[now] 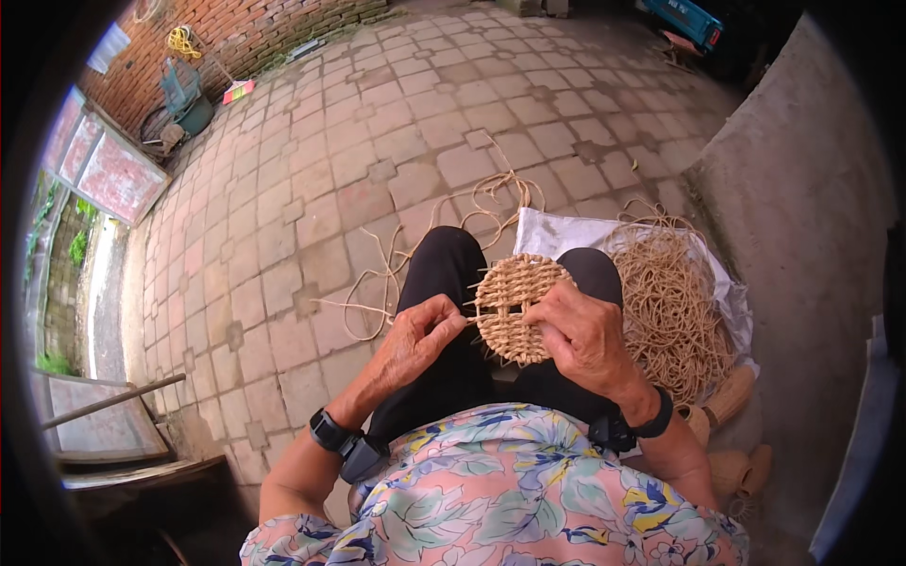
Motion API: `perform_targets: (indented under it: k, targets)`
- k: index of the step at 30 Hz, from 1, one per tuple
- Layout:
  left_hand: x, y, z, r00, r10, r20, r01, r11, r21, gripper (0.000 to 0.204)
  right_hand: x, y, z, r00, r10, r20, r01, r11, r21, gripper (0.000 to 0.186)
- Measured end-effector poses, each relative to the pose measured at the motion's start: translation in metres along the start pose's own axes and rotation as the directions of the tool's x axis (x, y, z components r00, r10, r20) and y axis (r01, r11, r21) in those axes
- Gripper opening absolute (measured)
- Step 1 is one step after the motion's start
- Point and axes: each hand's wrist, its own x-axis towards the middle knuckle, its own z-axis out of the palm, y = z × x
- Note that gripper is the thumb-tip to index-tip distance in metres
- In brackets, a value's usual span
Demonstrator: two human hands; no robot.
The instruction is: Weaving a circular base for a basket or coaster using fiber material.
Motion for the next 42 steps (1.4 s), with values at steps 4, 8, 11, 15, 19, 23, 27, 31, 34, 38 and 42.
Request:
perform_targets:
  k: [4, 8, 11, 15, 19, 23, 27, 31, 34, 38, 42]
  targets:
    - [0.015, 0.002, 0.008, 0.996, 0.079, -0.048, -0.075, 0.994, 0.082, 0.026, 0.000, 0.000, 0.002, 0.999, -0.010, -0.036, 0.010, 1.000, -0.006, 0.020]
    - [0.018, 0.002, 0.008, 0.915, 0.391, -0.104, -0.341, 0.883, 0.324, 0.024, 0.000, 0.000, 0.002, 0.998, 0.012, -0.066, -0.011, 1.000, 0.024, 0.016]
    - [0.007, 0.010, 0.018, 0.886, 0.415, -0.208, -0.316, 0.867, 0.385, 0.023, 0.000, -0.001, -0.001, 0.999, 0.018, -0.040, -0.018, 1.000, 0.017, 0.018]
    - [0.004, 0.015, 0.021, 0.957, 0.231, -0.176, -0.227, 0.973, 0.040, 0.021, 0.004, -0.001, -0.003, 0.999, 0.001, -0.033, -0.001, 1.000, 0.006, 0.014]
    - [0.001, 0.011, 0.029, 0.973, -0.215, 0.080, 0.204, 0.653, -0.729, 0.018, 0.021, -0.004, 0.004, 0.992, -0.125, -0.020, 0.125, 0.992, -0.020, 0.012]
    - [0.002, 0.013, 0.036, 0.975, -0.144, 0.171, 0.219, 0.478, -0.851, 0.018, 0.041, -0.006, 0.005, 0.969, -0.239, 0.068, 0.243, 0.967, -0.070, 0.014]
    - [0.004, 0.004, 0.045, 0.981, -0.093, 0.170, 0.193, 0.434, -0.880, 0.019, 0.050, -0.004, 0.008, 0.922, -0.322, 0.216, 0.361, 0.915, -0.180, 0.008]
    - [0.006, -0.003, 0.045, 0.989, -0.018, 0.148, 0.138, 0.487, -0.862, 0.016, 0.057, -0.025, 0.014, 0.879, -0.210, 0.428, 0.402, 0.809, -0.429, 0.012]
    - [0.006, -0.001, 0.046, 0.991, 0.009, 0.136, 0.115, 0.485, -0.867, 0.020, 0.063, -0.029, 0.020, 0.855, -0.117, 0.506, 0.377, 0.809, -0.451, 0.015]
    - [0.006, -0.003, 0.044, 0.994, -0.093, 0.050, 0.095, 0.574, -0.814, 0.018, 0.060, -0.037, 0.028, 0.836, -0.197, 0.512, 0.445, 0.790, -0.423, 0.018]
    - [0.003, 0.000, 0.046, 0.998, -0.059, -0.018, 0.018, 0.563, -0.826, 0.022, 0.058, -0.041, 0.033, 0.872, -0.194, 0.449, 0.410, 0.791, -0.454, 0.019]
